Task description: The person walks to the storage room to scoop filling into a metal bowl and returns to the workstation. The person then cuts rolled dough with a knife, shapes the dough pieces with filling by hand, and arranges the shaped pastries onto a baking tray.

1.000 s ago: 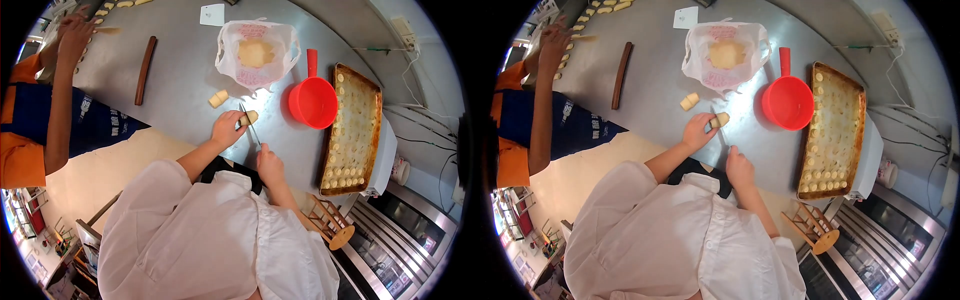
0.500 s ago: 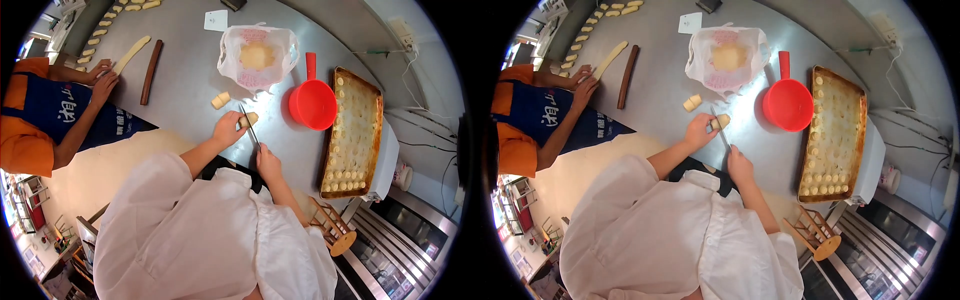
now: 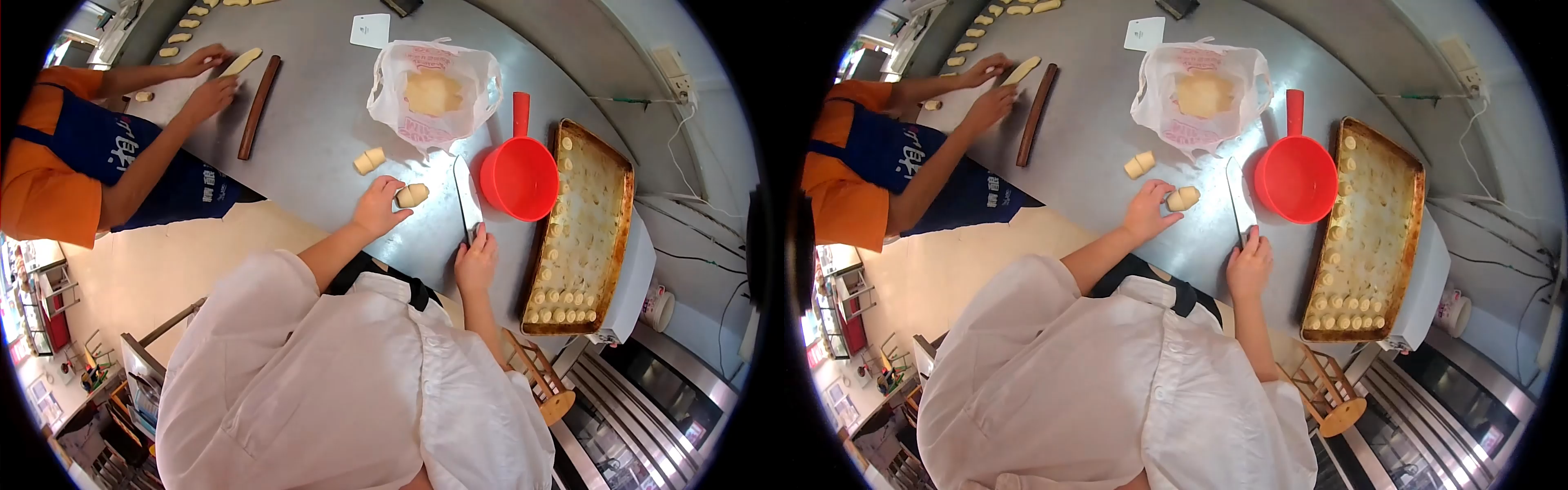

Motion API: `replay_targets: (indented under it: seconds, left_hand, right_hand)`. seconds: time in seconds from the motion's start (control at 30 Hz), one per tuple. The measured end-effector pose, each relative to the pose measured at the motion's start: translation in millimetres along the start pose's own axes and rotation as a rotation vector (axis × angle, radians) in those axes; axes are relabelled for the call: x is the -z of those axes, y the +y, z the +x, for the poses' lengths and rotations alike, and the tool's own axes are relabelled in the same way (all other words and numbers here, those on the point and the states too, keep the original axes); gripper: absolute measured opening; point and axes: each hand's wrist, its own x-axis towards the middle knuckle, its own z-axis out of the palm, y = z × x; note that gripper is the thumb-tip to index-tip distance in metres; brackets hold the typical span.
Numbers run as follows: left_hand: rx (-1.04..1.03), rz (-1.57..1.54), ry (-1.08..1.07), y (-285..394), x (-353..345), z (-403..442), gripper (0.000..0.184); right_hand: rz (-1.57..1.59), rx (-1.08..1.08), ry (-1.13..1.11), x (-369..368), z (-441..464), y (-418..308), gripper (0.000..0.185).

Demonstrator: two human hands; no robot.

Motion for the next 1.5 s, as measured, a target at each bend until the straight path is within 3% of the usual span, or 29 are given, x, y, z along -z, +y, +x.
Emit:
replay_targets:
  seconds: [0.03, 0.07, 0.23, 0.37, 0.43, 0.47, 0.53, 0.6, 0.7, 0.8, 0.83, 0.9, 1.03, 1.27, 1.33, 1.4, 1.43, 1.47, 1.5]
  left_hand:
    - [0.018, -0.012, 0.023, 0.3, -1.6, -0.3, 0.053]
    - [0.02, -0.012, 0.023, 0.2, -2.8, -0.6, 0.053]
    - [-0.02, 0.034, 0.08, 5.3, -5.6, 0.6, 0.045]
    - [-0.11, 0.048, 0.112, 3.4, -4.4, 2.4, 0.041]
    - [-0.128, 0.043, 0.096, 1.5, -6.1, 3.7, 0.036]
    - [-0.134, 0.038, 0.088, 0.5, -7.1, 3.5, 0.036]
    - [-0.03, -0.038, -0.007, 1.4, -3.7, 3.6, 0.033]
    - [-0.054, -0.083, -0.044, 4.2, 5.4, 2.9, 0.033]
    - [-0.051, -0.138, -0.127, 23.7, 23.8, -3.1, 0.034]
    - [0.298, -0.829, -0.329, 37.1, 30.2, -9.4, 0.042]
    - [0.287, -0.831, -0.34, 42.1, 29.7, -8.7, 0.042]
    - [0.448, -1.093, -0.383, 56.6, 33.8, -7.3, 0.047]
    - [0.503, -1.226, -0.429, 79.2, 33.4, 4.7, 0.053]
    - [0.782, -1.235, -0.209, 85.8, 19.4, 20.9, 0.043]
    - [0.846, -1.314, -0.104, 76.0, 15.1, 22.9, 0.043]
    - [0.887, -1.322, -0.056, 72.1, 16.9, 22.3, 0.042]
    - [0.916, -1.323, -0.02, 74.9, 20.4, 24.0, 0.042]
    - [0.923, -1.323, -0.003, 78.4, 25.1, 24.8, 0.042]
    - [0.933, -1.311, -0.029, 83.3, 31.4, 27.0, 0.041]
  right_hand:
    - [-0.059, 0.086, 0.119, 3.0, 2.7, -5.8, 0.056]
    - [-0.059, 0.086, 0.117, 3.5, 8.8, -13.0, 0.056]
    - [0.236, 0.481, 0.02, -7.2, 63.2, -64.8, 0.063]
    - [0.302, 0.555, -0.061, -23.2, 86.6, -85.2, 0.06]
    - [0.246, 0.467, -0.245, -23.7, 89.0, -86.2, 0.055]
    - [0.244, 0.457, -0.242, -23.2, 86.5, -85.1, 0.055]
    - [0.219, 0.373, -0.219, -16.4, 74.7, -85.6, 0.037]
    - [0.227, 0.348, -0.118, -0.5, 65.6, -88.1, 0.022]
    - [0.359, 0.29, -0.078, 34.1, 48.8, -89.4, 0.032]
    - [0.637, 0.166, -0.059, 48.2, 34.3, -80.4, 0.039]
    - [0.633, 0.159, -0.046, 51.3, 32.4, -77.8, 0.039]
    - [1.005, -0.092, -0.2, 58.2, 29.1, -75.3, 0.041]
    - [1.118, -0.162, -0.051, 70.4, 29.7, -77.9, 0.041]
    - [1.034, -0.175, 0.039, 69.9, 48.8, -51.8, 0.038]
    - [1.012, -0.184, 0.199, 72.5, 66.1, -31.0, 0.035]
    - [0.848, -0.159, 0.322, 79.9, 91.2, -5.3, 0.037]
    - [0.622, -0.075, 0.372, 92.0, 105.3, 3.8, 0.039]
    - [0.594, -0.193, 0.217, 104.1, 118.1, 9.1, 0.041]
    - [0.368, -0.015, 0.33, 83.3, 132.5, 33.0, 0.039]
